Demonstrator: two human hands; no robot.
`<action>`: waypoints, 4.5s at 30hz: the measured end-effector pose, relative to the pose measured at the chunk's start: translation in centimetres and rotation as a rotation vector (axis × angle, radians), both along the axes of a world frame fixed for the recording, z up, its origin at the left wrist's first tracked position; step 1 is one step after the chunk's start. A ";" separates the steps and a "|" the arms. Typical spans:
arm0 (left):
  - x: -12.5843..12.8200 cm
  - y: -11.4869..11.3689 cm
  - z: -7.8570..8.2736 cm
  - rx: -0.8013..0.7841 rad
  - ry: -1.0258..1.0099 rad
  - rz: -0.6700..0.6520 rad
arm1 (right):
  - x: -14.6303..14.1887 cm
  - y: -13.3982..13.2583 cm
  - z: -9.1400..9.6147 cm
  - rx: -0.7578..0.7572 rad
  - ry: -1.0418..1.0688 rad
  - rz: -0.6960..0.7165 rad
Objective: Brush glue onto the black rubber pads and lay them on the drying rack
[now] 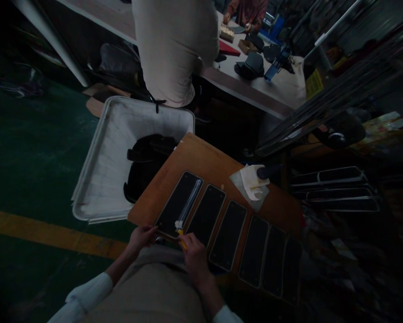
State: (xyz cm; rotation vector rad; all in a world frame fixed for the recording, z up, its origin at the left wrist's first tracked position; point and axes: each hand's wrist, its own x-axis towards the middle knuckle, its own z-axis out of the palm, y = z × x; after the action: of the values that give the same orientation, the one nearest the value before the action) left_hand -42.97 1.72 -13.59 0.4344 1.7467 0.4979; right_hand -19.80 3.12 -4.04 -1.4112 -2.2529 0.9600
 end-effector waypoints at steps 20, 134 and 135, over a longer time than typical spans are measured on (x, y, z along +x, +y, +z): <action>0.0 0.1 -0.1 -0.027 -0.075 0.091 | -2.9 15.8 -1.1 0.241 -0.078 -0.130; 14.9 -3.4 1.3 -0.084 -0.336 0.379 | 11.6 -1.1 0.3 -0.017 -0.132 0.080; 15.0 -3.4 1.4 -0.085 -0.336 0.383 | 11.6 -2.3 0.8 -0.057 -0.118 0.089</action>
State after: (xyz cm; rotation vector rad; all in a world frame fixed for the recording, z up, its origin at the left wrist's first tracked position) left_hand -28.02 -1.69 -12.23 -0.0499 1.5169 0.7204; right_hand -8.18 0.84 -3.28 -1.4369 -2.4099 1.0004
